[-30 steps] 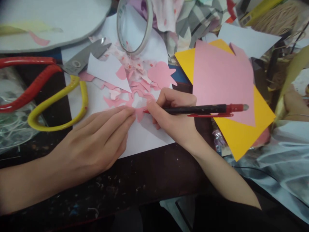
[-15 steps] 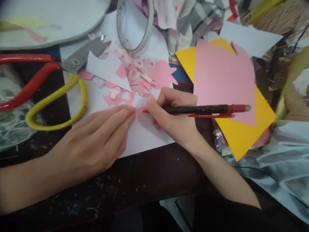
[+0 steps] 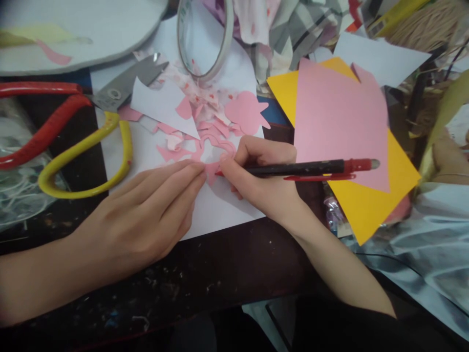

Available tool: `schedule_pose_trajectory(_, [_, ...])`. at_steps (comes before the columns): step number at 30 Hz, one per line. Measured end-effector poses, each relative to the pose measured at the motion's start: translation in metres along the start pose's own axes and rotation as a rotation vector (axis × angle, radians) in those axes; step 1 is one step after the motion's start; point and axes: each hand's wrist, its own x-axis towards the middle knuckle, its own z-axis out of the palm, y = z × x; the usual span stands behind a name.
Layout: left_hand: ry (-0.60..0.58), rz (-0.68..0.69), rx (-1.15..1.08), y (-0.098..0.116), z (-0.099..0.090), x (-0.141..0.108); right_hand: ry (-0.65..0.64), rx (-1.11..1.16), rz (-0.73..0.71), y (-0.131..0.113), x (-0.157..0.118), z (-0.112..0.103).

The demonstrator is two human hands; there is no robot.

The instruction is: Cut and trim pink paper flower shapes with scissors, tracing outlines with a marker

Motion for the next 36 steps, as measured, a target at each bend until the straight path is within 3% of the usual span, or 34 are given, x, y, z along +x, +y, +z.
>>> schedule_pose_trajectory(4, [0.005,0.003,0.006,0.0,0.0001,-0.0002,-0.101,-0.025,0.005,0.0008,-0.0009,-0.0043])
schedule_pose_trajectory(11, [0.001,0.005,0.014,-0.0003,0.0009,0.0008,0.141,0.063,-0.033,0.0069,0.0021,0.003])
schedule_pose_trajectory(23, [0.004,0.002,0.023,0.0004,-0.0003,0.001,0.056,0.07,-0.011,0.0016,0.0016,0.0032])
schedule_pose_trajectory(28, [-0.009,0.003,0.019,0.0006,0.0,0.0011,0.109,0.061,-0.016,0.0014,0.0018,0.0035])
schedule_pose_trajectory(33, [-0.011,0.006,0.023,0.0008,-0.0005,0.0019,-0.035,0.036,-0.012,0.0046,-0.0001,-0.0007])
schedule_pose_trajectory(36, [-0.009,0.009,0.018,0.0004,-0.0011,0.0019,-0.006,0.052,-0.033,0.0043,-0.0001,0.0006])
